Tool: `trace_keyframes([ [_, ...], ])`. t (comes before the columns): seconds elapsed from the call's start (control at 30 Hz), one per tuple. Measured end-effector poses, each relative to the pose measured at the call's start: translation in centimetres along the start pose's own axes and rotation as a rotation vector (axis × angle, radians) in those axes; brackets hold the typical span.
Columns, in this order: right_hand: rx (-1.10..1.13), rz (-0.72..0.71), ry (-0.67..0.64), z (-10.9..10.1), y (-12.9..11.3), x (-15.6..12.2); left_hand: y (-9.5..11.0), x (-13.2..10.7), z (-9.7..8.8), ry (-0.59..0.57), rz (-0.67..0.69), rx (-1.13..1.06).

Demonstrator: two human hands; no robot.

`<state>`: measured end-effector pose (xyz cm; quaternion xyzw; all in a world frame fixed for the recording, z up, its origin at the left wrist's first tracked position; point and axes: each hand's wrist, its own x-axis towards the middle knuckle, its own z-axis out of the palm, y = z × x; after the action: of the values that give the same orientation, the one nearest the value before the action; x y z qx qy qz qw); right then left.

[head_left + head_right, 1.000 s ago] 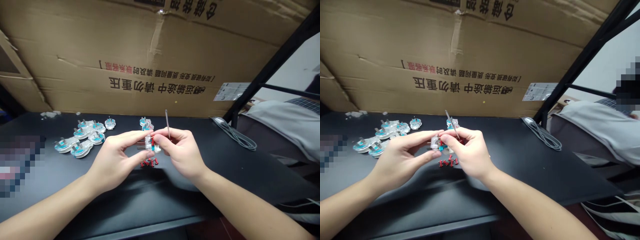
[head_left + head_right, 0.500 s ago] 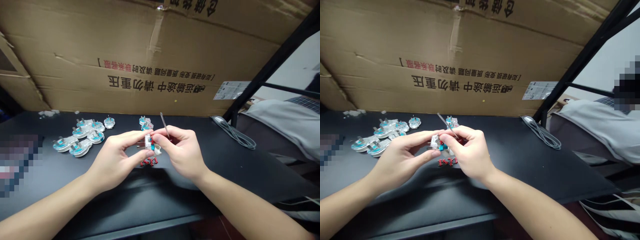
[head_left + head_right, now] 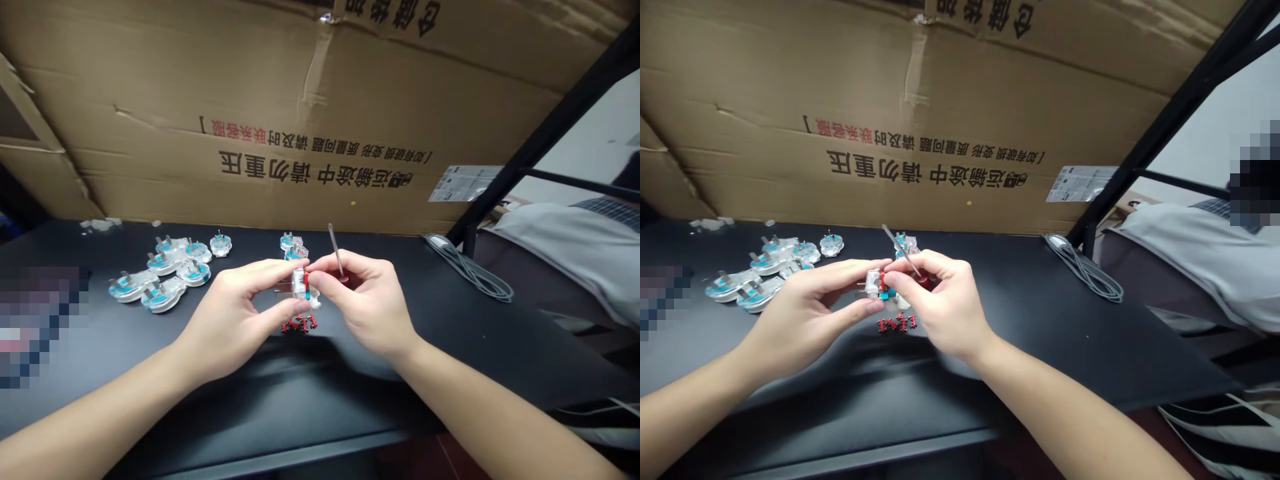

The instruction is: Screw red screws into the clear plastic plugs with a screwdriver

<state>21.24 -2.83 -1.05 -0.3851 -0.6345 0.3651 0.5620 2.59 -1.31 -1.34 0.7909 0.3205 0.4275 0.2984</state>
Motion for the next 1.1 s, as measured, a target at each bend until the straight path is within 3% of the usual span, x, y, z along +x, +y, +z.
trace_keyframes([
  [0.43, -0.054, -0.006, -0.036, 0.1, 0.4, 0.0, -0.2, 0.1, -0.3, -0.025, 0.081, 0.128],
  [0.8, -0.142, -0.101, -0.003, 0.6, 1.0, -0.1, 0.2, 0.2, 0.1, -0.036, 0.013, -0.003],
  [0.97, -0.308, -0.213, 0.026, 0.9, 1.3, -0.1, 0.3, 0.1, 0.4, -0.035, 0.041, 0.035],
  [1.1, -0.277, -0.188, -0.02, 0.1, 1.5, 0.1, 0.4, 0.0, 0.3, -0.039, -0.061, -0.14],
])
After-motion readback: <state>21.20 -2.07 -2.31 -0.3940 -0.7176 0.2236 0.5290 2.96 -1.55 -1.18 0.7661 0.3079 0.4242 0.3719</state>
